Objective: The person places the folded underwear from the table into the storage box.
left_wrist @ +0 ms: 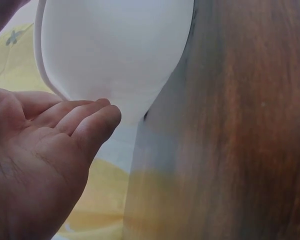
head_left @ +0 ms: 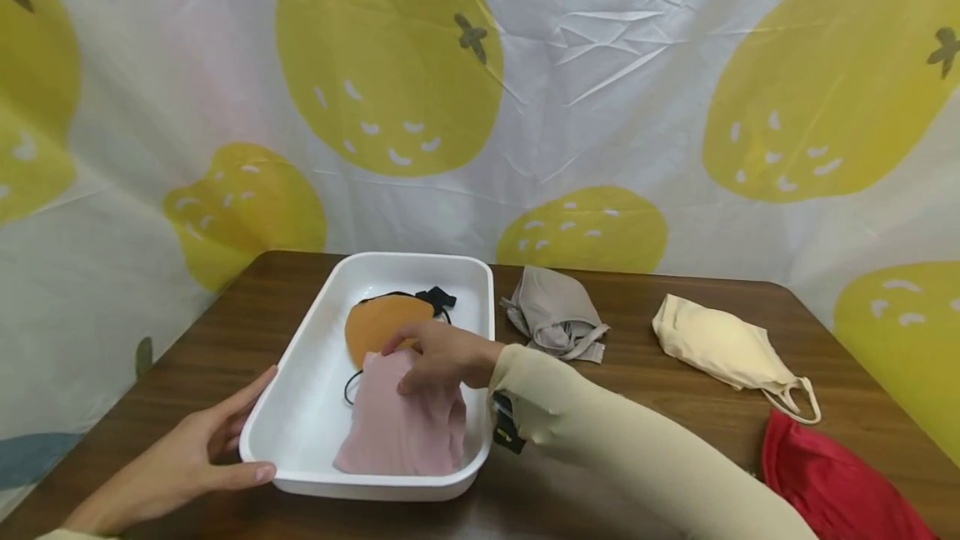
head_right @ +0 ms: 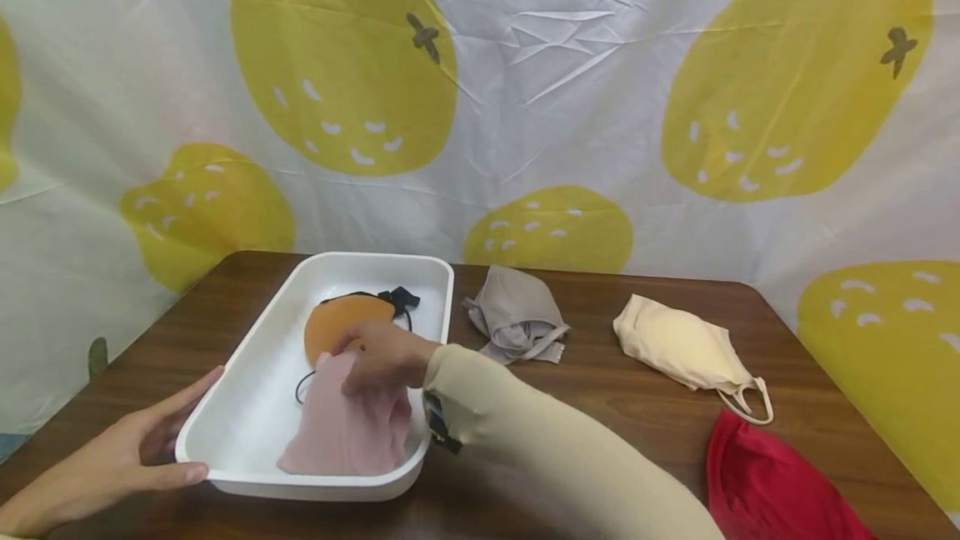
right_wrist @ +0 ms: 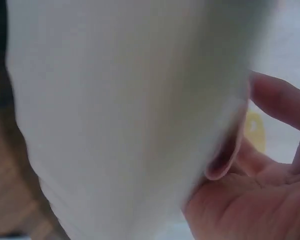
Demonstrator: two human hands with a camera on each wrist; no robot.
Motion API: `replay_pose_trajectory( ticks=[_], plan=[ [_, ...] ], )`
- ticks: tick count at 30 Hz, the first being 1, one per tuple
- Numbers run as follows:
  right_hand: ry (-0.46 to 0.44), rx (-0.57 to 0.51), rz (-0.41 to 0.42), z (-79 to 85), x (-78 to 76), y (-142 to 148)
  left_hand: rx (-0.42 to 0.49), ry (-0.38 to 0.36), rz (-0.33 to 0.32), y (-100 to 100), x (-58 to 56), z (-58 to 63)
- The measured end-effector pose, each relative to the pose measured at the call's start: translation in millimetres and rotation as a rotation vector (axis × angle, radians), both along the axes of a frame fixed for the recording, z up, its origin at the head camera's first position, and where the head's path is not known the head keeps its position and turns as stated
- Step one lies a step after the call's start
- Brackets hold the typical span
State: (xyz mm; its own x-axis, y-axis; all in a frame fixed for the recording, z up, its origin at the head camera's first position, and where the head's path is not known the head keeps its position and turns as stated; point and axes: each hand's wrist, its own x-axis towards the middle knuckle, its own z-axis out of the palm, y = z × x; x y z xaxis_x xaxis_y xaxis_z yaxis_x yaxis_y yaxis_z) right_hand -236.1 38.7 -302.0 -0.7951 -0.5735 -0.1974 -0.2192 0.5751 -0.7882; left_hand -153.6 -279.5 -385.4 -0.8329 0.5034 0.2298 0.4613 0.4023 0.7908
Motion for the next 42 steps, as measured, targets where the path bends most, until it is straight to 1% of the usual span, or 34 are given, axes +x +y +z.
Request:
replay_pose_trajectory(
  ticks=[4,7,10,14,23,28,32,38,40,42],
  plan=[
    [0.156,0.166,0.055,7.6,1.2,-5,-0.004,0.017,-0.002,0,-0.8,0.8],
    [0.256,0.281,0.100,12.6,1.3,-8,-0.001,0.010,-0.009,0,-0.9,0.9],
    [0.316,0.348,0.143,15.9,1.0,-8,-0.001,0.001,-0.010,0,-0.7,1.0],
    [0.334,0.372,0.164,16.8,-0.1,-5,-0.007,0.004,-0.003,0,-0.5,1.4],
    [0.313,0.382,0.187,17.0,-3.2,6,-0.015,0.002,0.004,1,0.1,1.6],
    [0.271,0.352,0.164,20.3,-3.1,16,-0.020,-0.015,0.005,1,0.6,0.7],
    [0.255,0.297,0.143,23.8,-1.1,28,-0.038,-0.016,0.020,0,-0.2,1.0],
    [0.291,0.192,0.150,34.6,6.2,43,-0.036,-0.007,0.012,-1,0.0,0.5],
    [0.307,0.163,0.128,39.1,8.0,49,-0.033,-0.024,0.009,-1,0.1,0.1],
    [0.315,0.136,0.088,43.3,9.0,56,-0.035,-0.039,0.010,-1,0.0,-0.3]
  ],
)
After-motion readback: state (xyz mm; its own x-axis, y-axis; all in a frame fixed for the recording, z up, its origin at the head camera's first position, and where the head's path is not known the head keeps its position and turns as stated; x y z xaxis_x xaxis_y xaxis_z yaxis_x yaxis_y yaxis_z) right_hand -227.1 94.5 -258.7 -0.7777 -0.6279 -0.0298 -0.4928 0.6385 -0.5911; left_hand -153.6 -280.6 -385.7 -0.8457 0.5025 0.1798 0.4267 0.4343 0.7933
